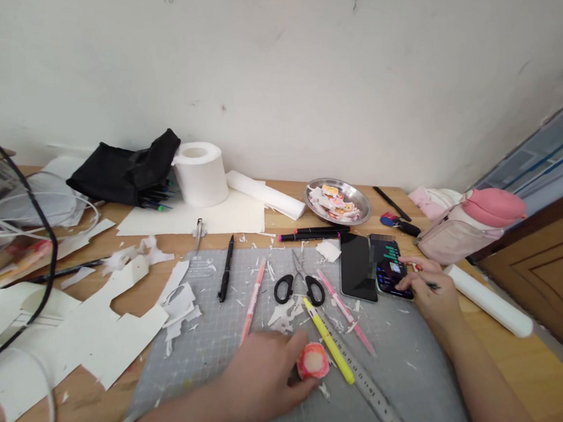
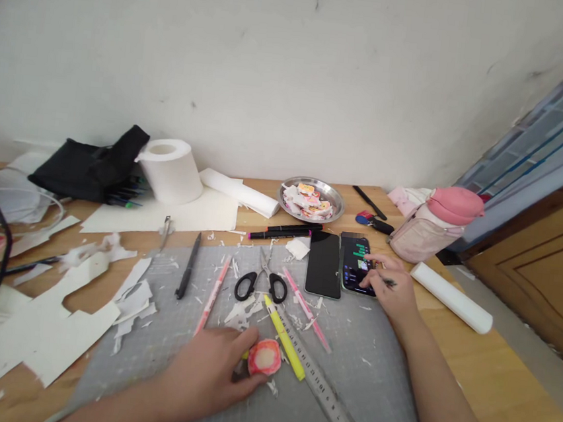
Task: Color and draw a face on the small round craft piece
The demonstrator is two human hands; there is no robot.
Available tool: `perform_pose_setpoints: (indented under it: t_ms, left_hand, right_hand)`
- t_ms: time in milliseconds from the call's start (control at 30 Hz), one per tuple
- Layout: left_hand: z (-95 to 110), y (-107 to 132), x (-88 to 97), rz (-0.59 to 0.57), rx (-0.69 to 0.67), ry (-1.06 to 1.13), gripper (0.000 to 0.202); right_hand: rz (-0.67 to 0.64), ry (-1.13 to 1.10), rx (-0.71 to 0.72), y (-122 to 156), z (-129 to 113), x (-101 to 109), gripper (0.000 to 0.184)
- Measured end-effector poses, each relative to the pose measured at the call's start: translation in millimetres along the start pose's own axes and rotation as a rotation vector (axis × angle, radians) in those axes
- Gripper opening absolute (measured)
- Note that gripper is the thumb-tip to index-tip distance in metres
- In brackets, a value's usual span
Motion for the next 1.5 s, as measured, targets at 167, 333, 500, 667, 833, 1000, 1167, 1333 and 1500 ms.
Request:
perform_pose_setpoints:
  t_ms: [167,333,500,667,833,1000,1167,1333,1500]
  left_hand:
    - [0.5,0.9,-0.5,0.006,-0.007,0.004,0.030]
    - [1.0,0.3,0.2,0.023,-0.017,-0.006,0.029]
    - [1.3,-0.1,1.0,0.023,-0.018,-0.002,0.029]
    - [1.0,0.6,0.7,0.007,-0.010,-0.002,0.029]
    - [0.5,0.4,-1.0,-0.002,-0.007,0.010,0.029]
    - [0.9,0.5,-1.1,0.000,-0.012,0.000,0.029]
    - [0.4,0.2,-0.5,-0.002,-0.007,0.009,0.029]
    - [0.8,0.0,-0.8,0.009,-0.012,0.000,0.029]
    - [0.1,0.2,-1.2,-0.001,0.000,0.008,0.031]
  right_hand:
    - [-0.013,0.020,-0.008,-0.3,0.2,-0.5,0.035]
    - [-0.029,0.036,-0.006,-0.4,-0.9,-1.6,0.037]
    - [-0.027,0.025,-0.002,-0.4,-1.6,-1.0,0.036]
    - [-0.027,0.018,0.012,-0.4,-1.8,-1.0,0.036]
    - [-0.018,0.013,0.025,-0.6,-3.5,-0.3,0.034]
    - [-0.026,0.030,0.012,-0.7,-4.9,-1.0,0.034]
    - [-0.032,0.033,0.020,-1.1,-6.1,-1.2,0.034]
    - [-0.062,0.051,0.014,-0.5,-0.9,-4.3,0.035]
    - [-0.015,0.051,0.012,0.7,1.0,-0.7,0.035]
Point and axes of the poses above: each hand's wrist, its own y-axis away from the middle knuckle, its own x-axis out of the back of the hand, z = x × y, the point moved 10 cm from there along -y, towards the middle knuckle, and after that the axes turned 3 degrees about -y, right-handed, at the moved point
